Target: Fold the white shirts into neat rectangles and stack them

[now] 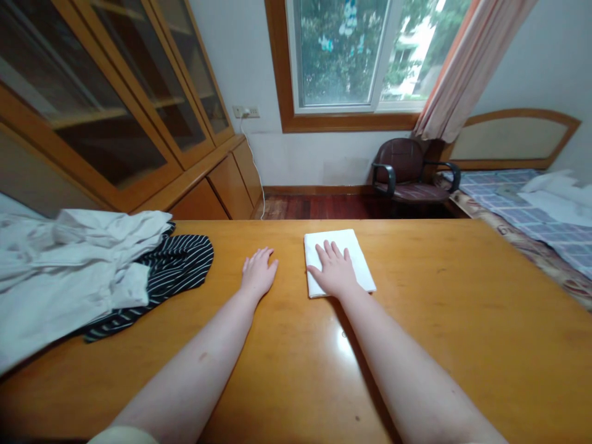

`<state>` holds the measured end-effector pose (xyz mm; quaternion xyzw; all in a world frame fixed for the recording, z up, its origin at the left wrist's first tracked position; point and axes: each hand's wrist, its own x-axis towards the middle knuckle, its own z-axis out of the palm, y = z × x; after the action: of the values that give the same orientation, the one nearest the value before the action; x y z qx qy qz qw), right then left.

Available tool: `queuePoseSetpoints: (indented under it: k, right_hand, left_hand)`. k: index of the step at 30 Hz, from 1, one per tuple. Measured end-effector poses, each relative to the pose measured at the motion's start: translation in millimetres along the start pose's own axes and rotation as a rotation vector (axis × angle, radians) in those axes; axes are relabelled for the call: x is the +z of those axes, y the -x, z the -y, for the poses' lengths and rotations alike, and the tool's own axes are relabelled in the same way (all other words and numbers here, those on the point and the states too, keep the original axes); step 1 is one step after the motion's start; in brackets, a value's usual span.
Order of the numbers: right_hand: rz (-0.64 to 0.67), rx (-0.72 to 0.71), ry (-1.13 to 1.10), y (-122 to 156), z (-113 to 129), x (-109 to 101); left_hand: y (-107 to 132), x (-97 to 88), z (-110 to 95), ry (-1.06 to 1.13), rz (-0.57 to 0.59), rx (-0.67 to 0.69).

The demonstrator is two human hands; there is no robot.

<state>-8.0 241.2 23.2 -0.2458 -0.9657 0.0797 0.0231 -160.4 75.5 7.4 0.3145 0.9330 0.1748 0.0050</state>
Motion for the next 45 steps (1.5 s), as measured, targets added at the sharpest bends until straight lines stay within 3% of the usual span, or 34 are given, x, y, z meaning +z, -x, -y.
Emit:
queuePoseSetpoints:
  k: [13, 19, 27, 45]
  right_hand:
    - [-0.05, 0.168, 0.134, 34, -210, -24]
    - [-0.009, 0.19, 0.095, 57, -277, -35]
    - [-0.016, 0.192, 0.102, 73, -309, -41]
    - [-0.092, 0.18, 0.098, 71, -314, -33]
  left_hand:
    - [-1, 1.3, 2, 0.026, -0.016, -0.001]
    - [-1, 3.6, 2, 0.021, -0.023, -0.002]
    - [1, 0.2, 0, 0.007, -0.017, -0.01]
    - [1, -4.0, -2, 0.012, 0.016, -0.03]
